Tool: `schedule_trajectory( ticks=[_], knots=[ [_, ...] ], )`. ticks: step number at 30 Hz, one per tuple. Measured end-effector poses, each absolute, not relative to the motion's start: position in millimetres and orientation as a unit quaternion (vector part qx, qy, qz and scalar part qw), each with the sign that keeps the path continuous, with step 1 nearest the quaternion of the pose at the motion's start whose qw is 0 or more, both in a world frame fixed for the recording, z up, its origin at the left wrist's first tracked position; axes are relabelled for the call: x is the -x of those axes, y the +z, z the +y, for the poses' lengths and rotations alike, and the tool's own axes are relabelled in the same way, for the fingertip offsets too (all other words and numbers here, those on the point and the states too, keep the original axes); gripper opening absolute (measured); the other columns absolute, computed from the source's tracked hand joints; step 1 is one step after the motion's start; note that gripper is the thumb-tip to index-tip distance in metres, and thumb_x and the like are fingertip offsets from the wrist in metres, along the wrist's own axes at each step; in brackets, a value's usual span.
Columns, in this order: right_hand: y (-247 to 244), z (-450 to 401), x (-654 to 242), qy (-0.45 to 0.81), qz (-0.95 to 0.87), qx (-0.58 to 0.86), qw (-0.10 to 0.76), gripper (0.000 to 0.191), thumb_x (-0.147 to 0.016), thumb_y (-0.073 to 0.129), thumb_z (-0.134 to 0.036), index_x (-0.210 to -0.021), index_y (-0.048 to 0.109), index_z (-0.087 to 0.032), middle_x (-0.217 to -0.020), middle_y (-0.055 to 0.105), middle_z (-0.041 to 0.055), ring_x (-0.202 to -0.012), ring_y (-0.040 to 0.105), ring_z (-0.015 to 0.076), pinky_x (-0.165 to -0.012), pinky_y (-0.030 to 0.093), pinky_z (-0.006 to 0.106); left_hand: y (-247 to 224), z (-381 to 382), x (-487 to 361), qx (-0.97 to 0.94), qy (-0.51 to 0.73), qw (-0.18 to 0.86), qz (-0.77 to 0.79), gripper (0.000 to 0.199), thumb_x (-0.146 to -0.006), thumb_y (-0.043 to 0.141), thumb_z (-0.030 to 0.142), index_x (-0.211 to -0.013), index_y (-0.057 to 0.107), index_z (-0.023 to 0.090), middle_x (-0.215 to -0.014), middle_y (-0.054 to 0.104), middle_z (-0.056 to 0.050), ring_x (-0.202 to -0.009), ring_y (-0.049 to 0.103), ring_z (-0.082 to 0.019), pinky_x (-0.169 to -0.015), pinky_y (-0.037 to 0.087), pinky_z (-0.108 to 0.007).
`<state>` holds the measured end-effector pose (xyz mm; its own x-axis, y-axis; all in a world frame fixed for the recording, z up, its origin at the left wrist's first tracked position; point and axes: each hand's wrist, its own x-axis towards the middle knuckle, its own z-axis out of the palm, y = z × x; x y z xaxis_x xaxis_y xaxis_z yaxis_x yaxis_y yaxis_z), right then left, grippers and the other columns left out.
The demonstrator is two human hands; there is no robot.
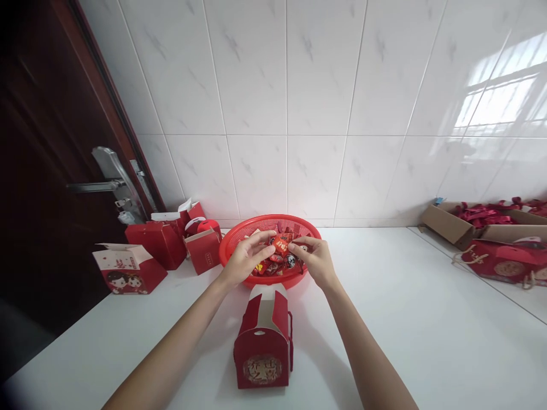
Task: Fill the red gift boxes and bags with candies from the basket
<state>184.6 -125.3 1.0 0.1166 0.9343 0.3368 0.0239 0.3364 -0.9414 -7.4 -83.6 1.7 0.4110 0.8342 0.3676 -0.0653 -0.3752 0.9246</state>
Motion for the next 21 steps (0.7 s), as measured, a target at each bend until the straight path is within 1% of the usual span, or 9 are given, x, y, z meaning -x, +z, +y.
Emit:
schedule_trajectory(
  ticks=[3,8,13,16,21],
  knots=[
    [7.5,-124.1,-185.3,0.338,-0.563,0.451,0.605,0.038,-0.068,0.083,-0.056,-0.076,0.078,-0.019,-0.066,0.07,0.0037,-0.057,0.057,0.0165,-0.055,0.047,0.031,8.8,-83.2,6.6,-0.686,0.469,0.477,0.287,0.046,-0.079,0.08,0.043,-0.118,0.071,0.021,-0.127,0.071,-0.009,-0.112,0.07,-0.026,-0.1,0.056,-0.04],
    [26.0,-118.9,-180.7,0.284,-0.605,0.441,0.6,0.032,-0.072,0.079,-0.052,-0.077,0.078,-0.02,-0.071,0.074,0.0053,-0.064,0.064,0.0203,-0.06,0.05,0.032,21.7,-87.3,11.2,-0.669,0.502,0.449,0.314,0.037,-0.075,0.082,0.043,-0.102,0.075,0.019,-0.116,0.075,-0.009,-0.113,0.068,-0.027,-0.103,0.053,-0.042],
    [35.7,-118.0,-172.9,0.271,-0.631,0.429,0.587,0.029,-0.074,0.077,-0.05,-0.075,0.078,-0.021,-0.074,0.076,0.0061,-0.067,0.067,0.0221,-0.061,0.052,0.033,28.1,-91.1,18.6,-0.647,0.518,0.458,0.32,0.035,-0.073,0.083,0.046,-0.094,0.076,0.019,-0.105,0.077,-0.008,-0.103,0.071,-0.027,-0.096,0.055,-0.04],
    [36.4,-117.2,-169.5,0.259,-0.637,0.426,0.588,0.027,-0.075,0.075,-0.049,-0.075,0.077,-0.021,-0.074,0.076,0.0056,-0.065,0.066,0.0216,-0.061,0.052,0.033,29.1,-91.0,21.2,-0.643,0.539,0.434,0.329,0.032,-0.07,0.085,0.044,-0.087,0.075,0.019,-0.1,0.076,-0.007,-0.101,0.07,-0.025,-0.096,0.054,-0.039],
    [35.9,-114.4,-167.9,0.252,-0.645,0.422,0.585,0.023,-0.076,0.074,-0.045,-0.073,0.077,-0.022,-0.075,0.076,0.0059,-0.069,0.067,0.0225,-0.064,0.051,0.033,30.3,-90.6,23.0,-0.662,0.518,0.426,0.336,0.03,-0.074,0.081,0.046,-0.078,0.069,0.019,-0.088,0.071,-0.004,-0.088,0.068,-0.021,-0.088,0.054,-0.034]
  ],
)
